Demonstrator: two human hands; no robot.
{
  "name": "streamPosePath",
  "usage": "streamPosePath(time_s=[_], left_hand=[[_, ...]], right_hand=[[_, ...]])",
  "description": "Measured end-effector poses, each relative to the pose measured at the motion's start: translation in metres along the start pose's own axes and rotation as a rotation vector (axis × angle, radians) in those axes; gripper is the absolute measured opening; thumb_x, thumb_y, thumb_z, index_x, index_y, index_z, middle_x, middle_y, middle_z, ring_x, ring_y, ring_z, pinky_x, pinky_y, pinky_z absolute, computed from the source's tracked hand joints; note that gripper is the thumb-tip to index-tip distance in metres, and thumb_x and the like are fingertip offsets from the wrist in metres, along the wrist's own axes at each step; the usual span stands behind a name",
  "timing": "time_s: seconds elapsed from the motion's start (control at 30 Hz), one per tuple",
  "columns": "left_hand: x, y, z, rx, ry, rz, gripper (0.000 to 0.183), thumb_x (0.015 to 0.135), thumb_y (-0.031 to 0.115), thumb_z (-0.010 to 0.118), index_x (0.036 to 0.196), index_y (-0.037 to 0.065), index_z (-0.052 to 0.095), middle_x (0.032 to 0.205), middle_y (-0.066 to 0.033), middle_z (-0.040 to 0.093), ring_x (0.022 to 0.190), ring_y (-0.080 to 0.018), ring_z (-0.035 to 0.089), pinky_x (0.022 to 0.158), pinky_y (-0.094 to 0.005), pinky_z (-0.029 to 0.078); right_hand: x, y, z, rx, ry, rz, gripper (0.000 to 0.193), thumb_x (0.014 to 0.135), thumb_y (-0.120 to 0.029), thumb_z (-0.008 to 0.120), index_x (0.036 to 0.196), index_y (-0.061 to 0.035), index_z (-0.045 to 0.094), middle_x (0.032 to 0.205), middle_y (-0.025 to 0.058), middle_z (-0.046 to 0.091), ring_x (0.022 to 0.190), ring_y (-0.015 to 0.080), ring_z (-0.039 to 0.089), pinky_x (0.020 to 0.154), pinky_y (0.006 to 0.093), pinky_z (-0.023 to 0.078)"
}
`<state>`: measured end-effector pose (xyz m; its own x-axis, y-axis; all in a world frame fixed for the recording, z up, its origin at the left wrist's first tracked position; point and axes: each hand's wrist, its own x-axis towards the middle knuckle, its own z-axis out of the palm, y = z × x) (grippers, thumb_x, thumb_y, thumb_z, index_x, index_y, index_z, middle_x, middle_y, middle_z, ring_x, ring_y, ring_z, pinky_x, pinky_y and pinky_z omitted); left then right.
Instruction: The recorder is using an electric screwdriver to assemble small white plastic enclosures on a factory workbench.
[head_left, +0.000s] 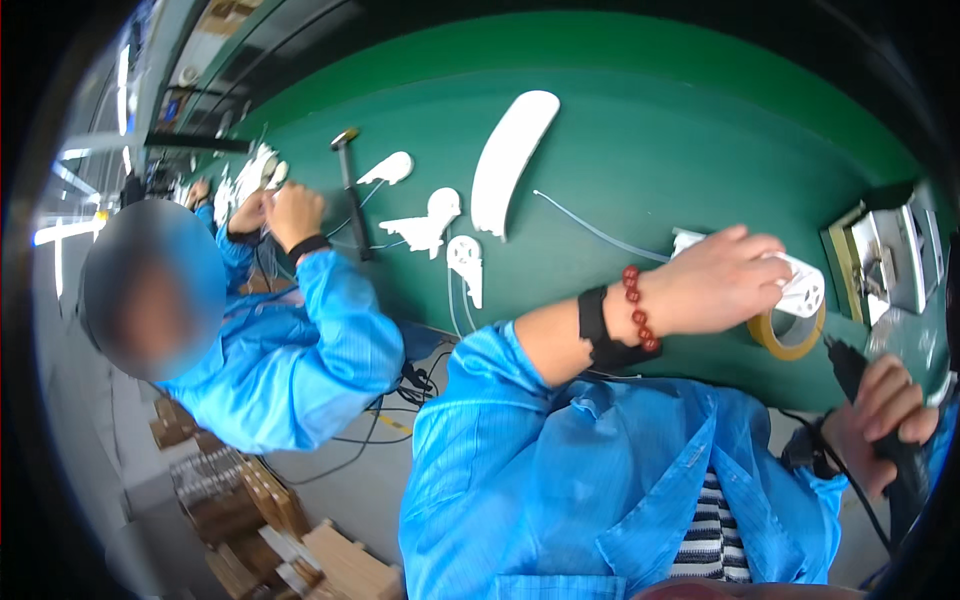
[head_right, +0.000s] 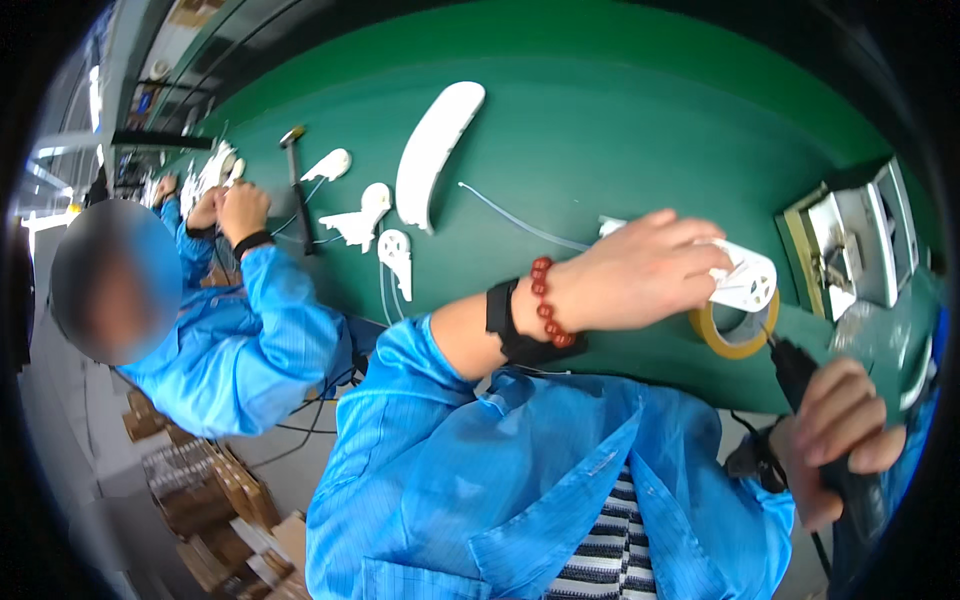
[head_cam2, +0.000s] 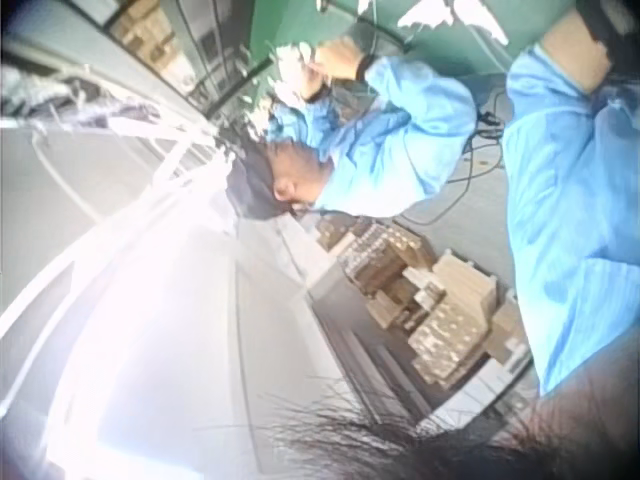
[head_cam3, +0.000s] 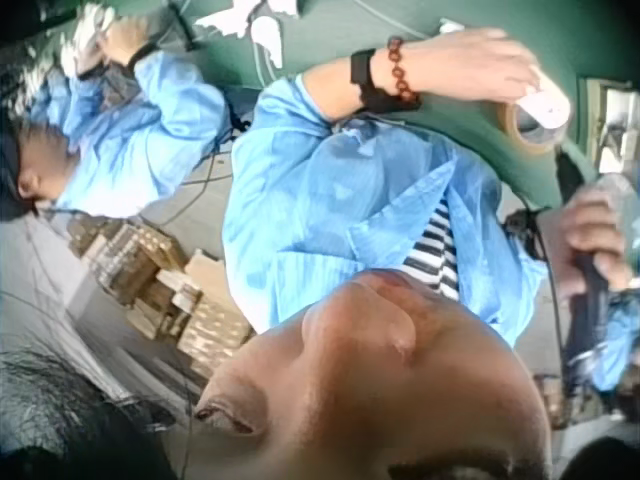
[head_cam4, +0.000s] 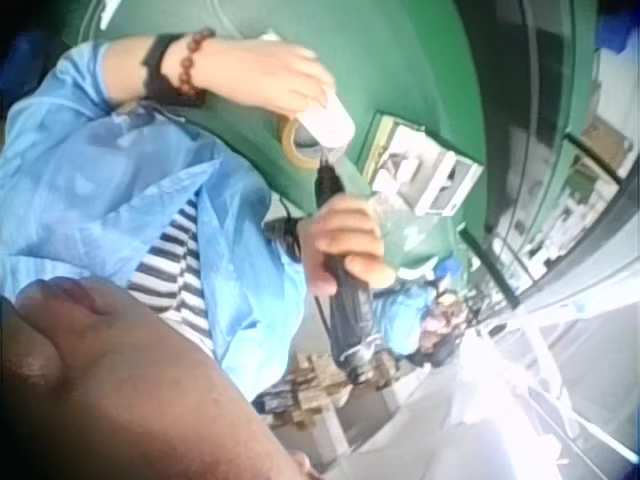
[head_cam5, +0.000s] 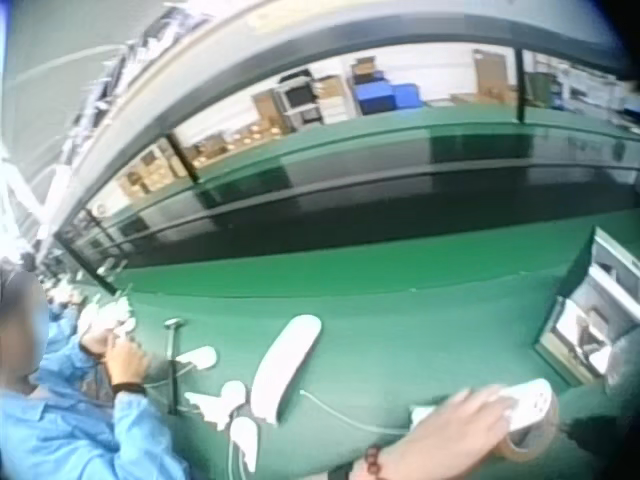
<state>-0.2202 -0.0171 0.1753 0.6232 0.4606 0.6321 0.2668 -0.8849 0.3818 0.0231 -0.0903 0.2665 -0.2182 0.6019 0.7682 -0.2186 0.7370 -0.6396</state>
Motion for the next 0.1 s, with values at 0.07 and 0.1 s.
streamPosePath(time_s=[0.07, 0.1], left_hand=[[0.015, -0.026, -0.022, 0.156, 0.004, 0.033, 0.016, 0.077, 0.016, 0.068, 0.09, 0.008, 0.064, 0.106, -0.0051, 0.063, 0.108, -0.024, 0.057, 0.081, -0.0365, 0.045], [0.027, -0.043, -0.033, 0.224, -0.021, -0.004, 0.016, 0.077, 0.017, 0.068, 0.09, 0.008, 0.064, 0.107, -0.0066, 0.063, 0.11, -0.0236, 0.057, 0.083, -0.0385, 0.045]], right_hand=[[0.001, -0.005, 0.003, 0.029, -0.075, 0.085, 0.05, 0.08, -0.047, 0.079, 0.11, -0.019, 0.051, 0.081, -0.0065, 0.062, 0.065, 0.0097, 0.059, 0.063, 0.0243, 0.041], [-0.002, -0.01, 0.012, 0.022, -0.083, 0.159, 0.05, 0.08, -0.047, 0.079, 0.11, -0.0189, 0.051, 0.08, -0.0068, 0.063, 0.065, 0.0107, 0.06, 0.066, 0.023, 0.043]])
